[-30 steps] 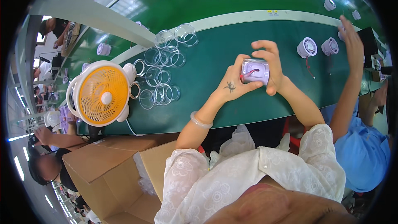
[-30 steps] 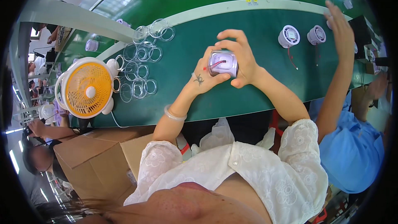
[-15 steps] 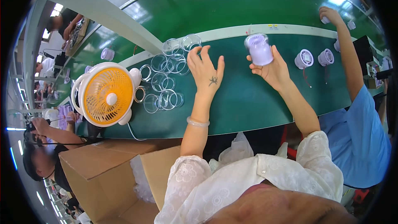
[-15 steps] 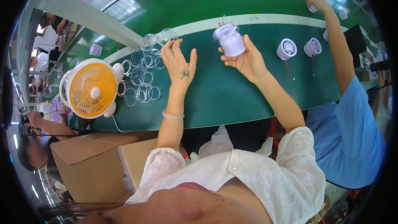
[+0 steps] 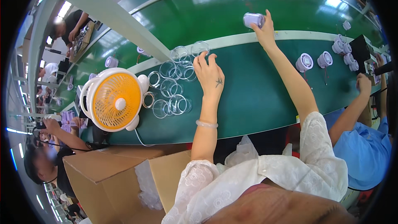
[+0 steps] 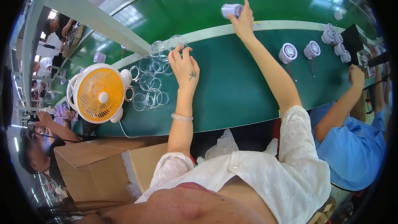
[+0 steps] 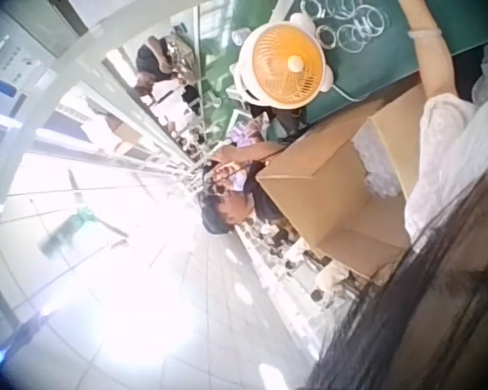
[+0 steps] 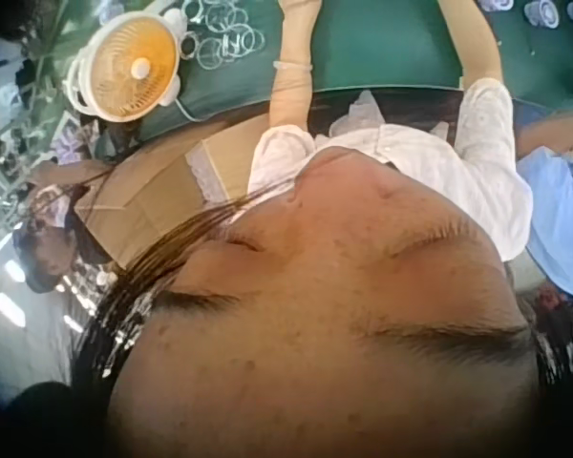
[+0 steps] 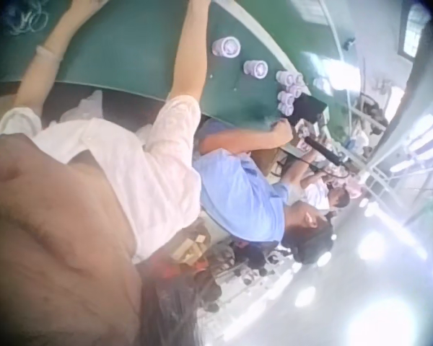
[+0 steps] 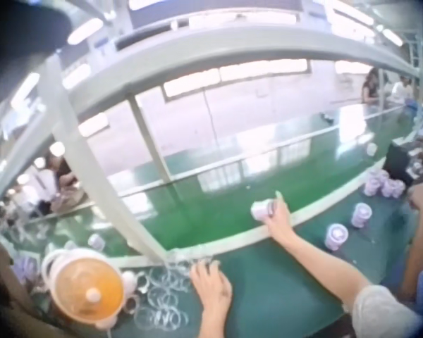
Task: Assembling small electronic components by inserting a purple device into clear plastic containers.
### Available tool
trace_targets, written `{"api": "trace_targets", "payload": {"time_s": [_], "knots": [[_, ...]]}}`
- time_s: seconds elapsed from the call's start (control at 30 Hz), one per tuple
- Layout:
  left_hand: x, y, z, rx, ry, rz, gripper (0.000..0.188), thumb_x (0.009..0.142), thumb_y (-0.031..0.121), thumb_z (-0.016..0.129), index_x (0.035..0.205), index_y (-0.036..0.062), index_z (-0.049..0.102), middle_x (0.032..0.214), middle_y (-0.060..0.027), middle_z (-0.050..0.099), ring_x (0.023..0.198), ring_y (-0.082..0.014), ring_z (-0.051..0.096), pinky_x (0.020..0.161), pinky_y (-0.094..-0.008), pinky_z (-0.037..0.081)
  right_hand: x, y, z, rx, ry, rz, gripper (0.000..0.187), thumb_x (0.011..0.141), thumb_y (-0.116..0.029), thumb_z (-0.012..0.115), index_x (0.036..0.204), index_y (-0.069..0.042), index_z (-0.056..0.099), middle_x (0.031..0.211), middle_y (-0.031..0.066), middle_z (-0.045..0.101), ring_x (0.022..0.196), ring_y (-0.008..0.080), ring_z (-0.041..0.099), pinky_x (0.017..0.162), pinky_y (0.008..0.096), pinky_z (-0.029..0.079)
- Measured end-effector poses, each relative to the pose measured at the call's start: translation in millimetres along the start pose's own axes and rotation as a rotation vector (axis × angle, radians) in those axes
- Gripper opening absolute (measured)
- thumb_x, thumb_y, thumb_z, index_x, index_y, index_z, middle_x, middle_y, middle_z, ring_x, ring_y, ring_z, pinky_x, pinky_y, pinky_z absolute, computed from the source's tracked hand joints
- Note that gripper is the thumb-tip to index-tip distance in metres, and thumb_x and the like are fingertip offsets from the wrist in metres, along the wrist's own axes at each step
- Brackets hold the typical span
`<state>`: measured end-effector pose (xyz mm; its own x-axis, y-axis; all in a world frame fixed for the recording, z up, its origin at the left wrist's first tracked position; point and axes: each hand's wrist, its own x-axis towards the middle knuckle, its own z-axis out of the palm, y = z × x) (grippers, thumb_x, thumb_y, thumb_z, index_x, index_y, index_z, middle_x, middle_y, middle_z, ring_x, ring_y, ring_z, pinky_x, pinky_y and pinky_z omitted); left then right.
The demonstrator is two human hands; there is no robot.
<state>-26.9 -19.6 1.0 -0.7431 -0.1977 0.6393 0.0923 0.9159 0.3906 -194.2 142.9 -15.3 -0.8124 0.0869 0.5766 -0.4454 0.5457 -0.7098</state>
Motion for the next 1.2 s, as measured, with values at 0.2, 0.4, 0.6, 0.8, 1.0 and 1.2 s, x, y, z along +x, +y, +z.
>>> {"api": "trace_targets", "payload": {"time_s": [0.2,0.4,0.6,0.8,1.0,1.2], "knots": [[-1.3,4.9,4.4,-0.092,0.081,0.067,0.010,0.065,-0.001,0.049,0.075,0.0025,0.049,0.085,-0.0154,0.046,0.092,-0.0357,0.043,0.085,-0.0434,0.033,32.0,17.2,16.1,-0.472,-0.244,-0.545,0.042,0.065,-0.015,0.059,0.105,-0.014,0.048,0.111,0.0145,0.043,0.098,0.0306,0.044,0.076,0.0444,0.037],[-16.2,30.9,-8.3,-0.378,-0.193,0.251,0.014,0.060,-0.007,0.053,0.069,0.0033,0.048,0.084,-0.0130,0.044,0.093,-0.0342,0.043,0.076,-0.0389,0.039,2.3,-50.1,-68.5,-0.326,-0.542,-0.418,0.052,0.068,-0.022,0.061,0.115,-0.012,0.042,0.127,0.0152,0.030,0.112,0.0361,0.028,0.092,0.0411,0.030],[-21.0,49.0,-2.2,-0.481,-0.221,0.365,0.021,0.059,-0.003,0.058,0.075,0.0036,0.046,0.080,-0.0113,0.046,0.086,-0.0299,0.046,0.074,-0.0366,0.037,-19.2,-39.3,-192.2,-0.503,-0.695,-0.342,0.057,0.063,-0.014,0.063,0.116,-0.012,0.041,0.125,0.0142,0.033,0.111,0.0321,0.034,0.092,0.0391,0.032],[-19.7,50.6,-6.4,-0.322,-0.239,0.336,0.054,0.057,0.009,0.071,0.101,0.0006,0.041,0.111,-0.0153,0.033,0.104,-0.0302,0.036,0.085,-0.0354,0.034,-26.4,-13.3,-204.8,-0.426,-0.960,-0.060,0.065,0.059,-0.001,0.064,0.118,-0.015,0.041,0.115,0.0131,0.038,0.103,0.0297,0.040,0.088,0.0353,0.036],[-23.3,44.7,4.9,-0.671,-0.475,-0.103,0.066,0.061,0.012,0.070,0.113,-0.0017,0.032,0.102,-0.0178,0.048,0.093,-0.0303,0.050,0.082,-0.0327,0.039,-27.1,-53.7,-170.3,-0.040,-0.614,-0.149,0.067,0.057,0.001,0.064,0.118,-0.009,0.039,0.106,0.0081,0.049,0.101,0.0247,0.043,0.087,0.0312,0.035],[-26.3,39.0,6.5,-0.960,-0.401,-0.179,0.069,0.060,0.003,0.061,0.120,0.0025,0.027,0.107,-0.0148,0.038,0.102,-0.0254,0.043,0.084,-0.0334,0.038,-67.2,-63.0,-132.2,0.475,-0.471,-0.166,0.070,0.059,0.006,0.064,0.118,-0.007,0.028,0.110,0.0112,0.047,0.100,0.0186,0.048,0.085,0.0290,0.038]]}}
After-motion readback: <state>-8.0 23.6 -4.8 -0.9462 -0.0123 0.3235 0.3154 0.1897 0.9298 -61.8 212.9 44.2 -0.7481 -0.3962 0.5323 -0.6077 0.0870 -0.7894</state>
